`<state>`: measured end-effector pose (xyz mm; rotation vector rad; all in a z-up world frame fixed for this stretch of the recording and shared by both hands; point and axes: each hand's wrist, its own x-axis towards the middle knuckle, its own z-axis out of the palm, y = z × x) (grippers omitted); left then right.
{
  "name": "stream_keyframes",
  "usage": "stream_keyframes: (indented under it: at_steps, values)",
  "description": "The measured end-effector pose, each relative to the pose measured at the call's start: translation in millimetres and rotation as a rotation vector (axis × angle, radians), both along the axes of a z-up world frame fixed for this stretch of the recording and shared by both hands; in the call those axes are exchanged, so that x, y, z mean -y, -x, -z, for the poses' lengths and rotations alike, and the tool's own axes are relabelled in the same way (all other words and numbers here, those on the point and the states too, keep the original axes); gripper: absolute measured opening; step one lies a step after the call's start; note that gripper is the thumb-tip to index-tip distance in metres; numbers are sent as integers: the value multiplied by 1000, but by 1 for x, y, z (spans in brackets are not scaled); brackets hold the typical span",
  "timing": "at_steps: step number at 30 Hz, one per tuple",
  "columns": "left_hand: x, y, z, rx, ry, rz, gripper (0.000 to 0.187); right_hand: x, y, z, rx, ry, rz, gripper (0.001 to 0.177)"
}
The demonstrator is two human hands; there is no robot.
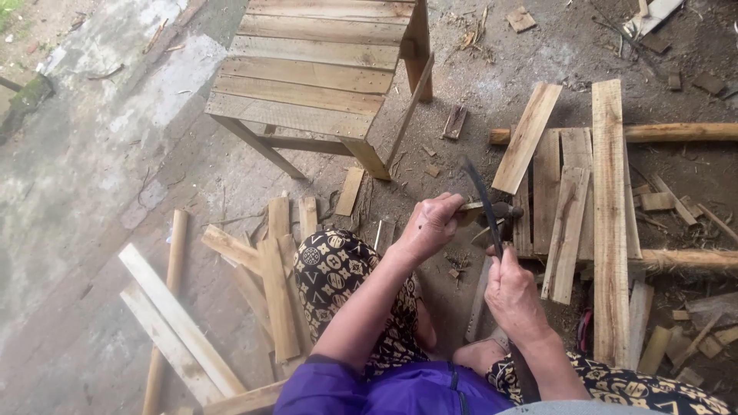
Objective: A person uses a curved blade to shave the edges of wooden slats and fits them onto the seat of a wooden chair.
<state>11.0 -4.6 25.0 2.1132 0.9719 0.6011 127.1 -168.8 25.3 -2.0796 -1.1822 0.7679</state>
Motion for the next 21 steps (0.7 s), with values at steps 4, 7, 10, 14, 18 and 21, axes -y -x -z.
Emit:
stream_keyframes:
  at_steps: [4,7,10,14,18,21]
  values:
    - [-3,3,8,-14,-5,20,13,-3,2,17,91,-29,-12,16]
    - [-11,7,27,16,1,-20,13,-19,0,35,122,-33,-40,17]
    - [-6,7,24,-12,33,-11,11,-12,2,33,78,10,2,18]
    - [-6,5,-10,3,14,-4,12,-13,12,-18,67,12,34,18]
    - [-27,0,71,-59,15,-30,18,-32,9,47,56,149,-73,21]
    - [-19,13,63,-14,112,-19,25,0,-16,263,119,342,-98,29]
